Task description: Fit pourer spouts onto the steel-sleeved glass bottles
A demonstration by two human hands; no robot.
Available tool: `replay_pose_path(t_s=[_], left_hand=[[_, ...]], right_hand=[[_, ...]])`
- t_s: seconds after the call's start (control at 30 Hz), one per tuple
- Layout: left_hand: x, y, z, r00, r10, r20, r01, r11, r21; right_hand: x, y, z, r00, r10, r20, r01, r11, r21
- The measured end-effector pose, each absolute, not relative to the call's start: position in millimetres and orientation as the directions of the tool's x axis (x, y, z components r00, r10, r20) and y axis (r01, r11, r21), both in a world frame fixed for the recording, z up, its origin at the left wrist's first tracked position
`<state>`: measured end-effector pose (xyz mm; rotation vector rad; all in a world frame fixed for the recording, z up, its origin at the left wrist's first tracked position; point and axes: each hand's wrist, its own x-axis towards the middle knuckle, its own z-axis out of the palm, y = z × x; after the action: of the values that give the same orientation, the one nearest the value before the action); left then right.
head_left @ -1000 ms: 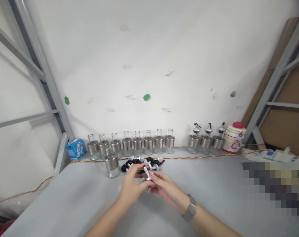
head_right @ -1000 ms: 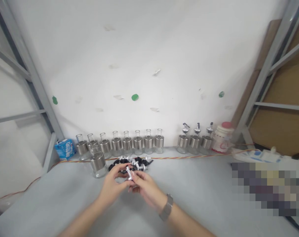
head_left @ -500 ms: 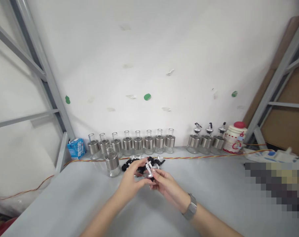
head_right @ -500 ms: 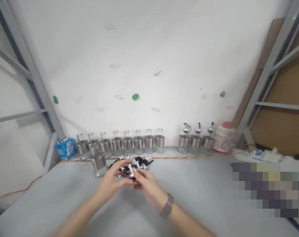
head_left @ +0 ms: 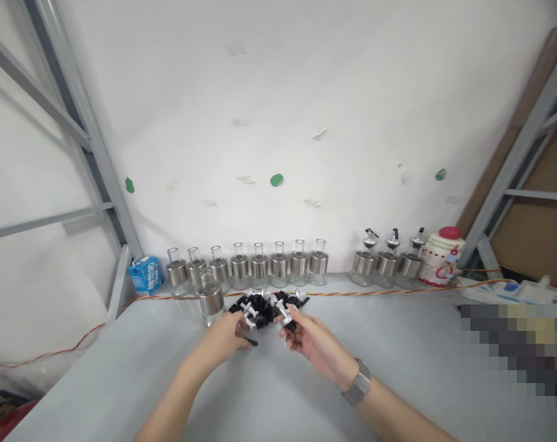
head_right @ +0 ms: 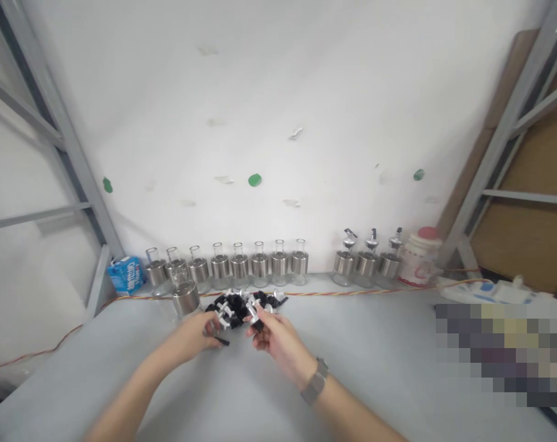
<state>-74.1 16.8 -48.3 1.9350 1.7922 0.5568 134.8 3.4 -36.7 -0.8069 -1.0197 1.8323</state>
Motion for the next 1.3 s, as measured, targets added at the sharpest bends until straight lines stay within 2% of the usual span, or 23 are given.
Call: replay_pose_path(t_s=[0.2,0.4,0.5,0.57,0.63,0.7,0.83,1.0,1.3], left_hand=[[-65,21,-59,0.028,0.999,0.044,0.776,-0.05,0.629],[-53,21,-45,-0.023,0.996,0.086,0.609,-0.054,0.791],[-49,19,-32,-0.007,0.997,0.074,0.424,-0.064,0.903],[-47,16,-25,-0.005,0.998,0.066,0.182,-0.064,0.981],[-46,12,-22,0.011,0.998,0.064,-0.014,-0.064,0.998],[-43,9,-21,0.028,0.996,0.086,-0.099,-0.083,0.992],[-39,4,-21,0.025,0.991,0.135,-0.123,-0.131,0.984],[-37,3,-19,-0.006,0.991,0.135,-0.086,-0.135,0.987],[-32,1,-23,0.021,0.988,0.151,-0.156,-0.146,0.977]], right_hand=[[134,8,-44,-0.404,0.904,-0.141,-0.434,-0.325,-0.84],[134,9,-42,-0.387,0.908,-0.159,-0.439,-0.333,-0.835],[133,7,-39,-0.391,0.913,-0.12,-0.403,-0.287,-0.869],[132,5,-36,-0.406,0.909,-0.095,-0.395,-0.268,-0.879],[133,4,-33,-0.421,0.904,-0.075,-0.392,-0.256,-0.883],[134,3,-30,-0.431,0.901,-0.056,-0.395,-0.244,-0.885],[139,4,-26,-0.465,0.884,-0.039,-0.375,-0.237,-0.896],[140,3,-27,-0.493,0.866,-0.081,-0.357,-0.286,-0.889],[134,2,-34,-0.504,0.856,-0.117,-0.33,-0.316,-0.89]])
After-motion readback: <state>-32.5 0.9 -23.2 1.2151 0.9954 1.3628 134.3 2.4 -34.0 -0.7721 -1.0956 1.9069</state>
